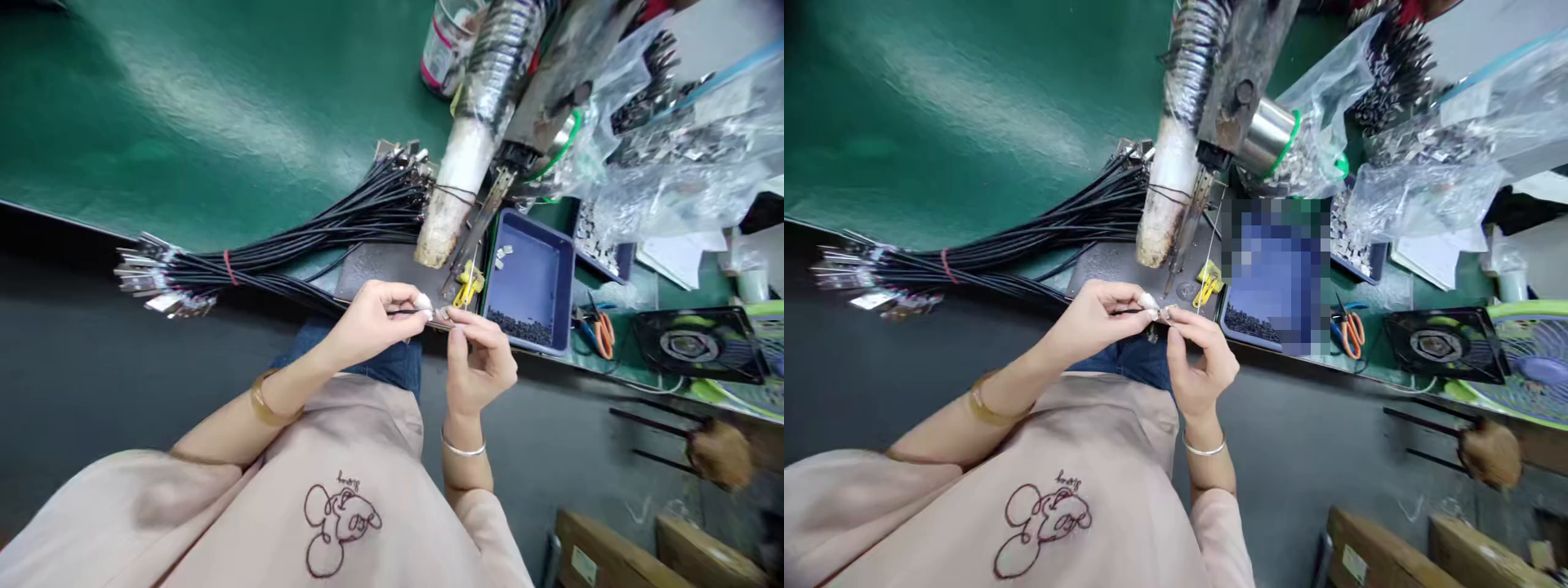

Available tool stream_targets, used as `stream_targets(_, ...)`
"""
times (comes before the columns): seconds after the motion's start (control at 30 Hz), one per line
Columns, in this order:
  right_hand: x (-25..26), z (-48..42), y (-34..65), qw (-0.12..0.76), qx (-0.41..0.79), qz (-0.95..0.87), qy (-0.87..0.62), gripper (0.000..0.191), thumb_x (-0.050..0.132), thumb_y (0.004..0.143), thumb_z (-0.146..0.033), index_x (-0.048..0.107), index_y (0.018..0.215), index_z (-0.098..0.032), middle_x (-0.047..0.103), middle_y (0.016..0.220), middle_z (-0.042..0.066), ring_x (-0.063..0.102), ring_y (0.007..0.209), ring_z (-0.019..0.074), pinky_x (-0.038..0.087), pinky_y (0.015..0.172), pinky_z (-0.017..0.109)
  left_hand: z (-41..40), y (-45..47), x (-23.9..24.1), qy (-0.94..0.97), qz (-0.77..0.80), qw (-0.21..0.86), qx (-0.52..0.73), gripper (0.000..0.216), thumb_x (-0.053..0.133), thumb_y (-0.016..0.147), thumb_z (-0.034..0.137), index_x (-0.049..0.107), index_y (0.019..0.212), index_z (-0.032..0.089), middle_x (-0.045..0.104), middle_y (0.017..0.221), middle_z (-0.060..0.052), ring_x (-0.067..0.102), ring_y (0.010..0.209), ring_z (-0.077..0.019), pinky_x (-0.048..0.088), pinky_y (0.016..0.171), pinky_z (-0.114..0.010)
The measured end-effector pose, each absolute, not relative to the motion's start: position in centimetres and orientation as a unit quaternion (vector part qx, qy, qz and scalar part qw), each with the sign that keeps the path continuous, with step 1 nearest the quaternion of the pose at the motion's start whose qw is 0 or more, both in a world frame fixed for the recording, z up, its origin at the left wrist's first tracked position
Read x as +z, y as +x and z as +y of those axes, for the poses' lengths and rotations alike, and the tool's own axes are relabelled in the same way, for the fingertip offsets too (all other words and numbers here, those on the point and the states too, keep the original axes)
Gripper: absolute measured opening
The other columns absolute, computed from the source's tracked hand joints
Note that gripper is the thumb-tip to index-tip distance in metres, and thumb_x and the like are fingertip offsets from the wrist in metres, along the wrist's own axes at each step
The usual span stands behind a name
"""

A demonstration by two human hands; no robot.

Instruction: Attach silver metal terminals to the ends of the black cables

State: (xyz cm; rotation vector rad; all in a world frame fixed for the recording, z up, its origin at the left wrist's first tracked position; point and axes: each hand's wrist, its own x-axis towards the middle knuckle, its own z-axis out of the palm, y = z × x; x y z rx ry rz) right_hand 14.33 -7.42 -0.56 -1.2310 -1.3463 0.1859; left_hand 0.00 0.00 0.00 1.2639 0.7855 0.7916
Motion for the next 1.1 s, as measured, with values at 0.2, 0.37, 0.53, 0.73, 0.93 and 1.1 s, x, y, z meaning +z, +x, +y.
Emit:
stream_targets(0.2,-0.7,-7.3,14.3,0.591,0.128,-0.547,-0.579,0.006,0.067,0.092,-0.017,0.067,0.094,-0.022,0.076,0.1,0.003,0.077,0.087,0.0176,0.066,0.082,0.036,0.0,0.0,0.3,0.556,0.35,0.668,0.351,0.01,0.067,0.073,0.018,0.069,0.068,0.011,0.061,0.064,-0.001,0.051,0.059,-0.008,0.043,0.056,-0.018)
stream_targets(0.37,-0.7,-7.2,14.5,0.586,0.086,-0.55,-0.588,0.006,0.066,0.092,-0.016,0.066,0.094,-0.022,0.076,0.1,0.004,0.077,0.089,0.0183,0.066,0.08,0.036,0.0,0.1,0.1,0.546,0.353,0.67,0.358,0.012,0.066,0.076,0.021,0.067,0.069,0.011,0.054,0.059,0.002,0.045,0.055,-0.0062,0.036,0.051,-0.017)
stream_targets(0.53,-0.9,-7.2,14.6,0.557,0.012,-0.63,-0.542,0.016,0.07,0.087,-0.01,0.068,0.096,-0.023,0.078,0.103,0.003,0.077,0.092,0.0182,0.066,0.082,0.036,0.0,0.3,0.0,0.543,0.346,0.673,0.364,0.013,0.065,0.076,0.021,0.063,0.069,0.011,0.05,0.06,0.003,0.041,0.055,-0.0051,0.034,0.051,-0.016)
stream_targets(0.73,-1.5,-6.7,14.8,0.57,0.055,-0.591,-0.568,0.012,0.068,0.089,-0.011,0.065,0.093,-0.022,0.078,0.1,0.004,0.077,0.094,0.0185,0.065,0.082,0.037,0.0,0.3,0.1,0.545,0.363,0.658,0.373,0.015,0.063,0.079,0.025,0.066,0.071,0.012,0.056,0.063,-0.001,0.047,0.058,-0.0087,0.037,0.053,-0.02)
stream_targets(0.93,-1.2,-6.3,14.8,0.498,-0.077,-0.663,-0.553,0.019,0.069,0.086,-0.005,0.062,0.089,-0.022,0.079,0.098,0.003,0.077,0.089,0.0154,0.064,0.079,0.028,0.1,0.7,0.0,0.546,0.381,0.64,0.384,0.017,0.065,0.079,0.027,0.064,0.07,0.012,0.054,0.062,0.0,0.045,0.057,-0.0081,0.035,0.053,-0.02)
stream_targets(1.1,-1.0,-5.8,14.8,0.471,-0.135,-0.683,-0.542,0.023,0.072,0.084,-0.003,0.062,0.089,-0.022,0.08,0.095,0.004,0.077,0.084,0.0138,0.064,0.077,0.023,0.2,1.0,0.1,0.53,0.393,0.643,0.389,0.015,0.066,0.077,0.026,0.064,0.072,0.012,0.05,0.061,0.002,0.039,0.054,-0.0064,0.03,0.05,-0.019)
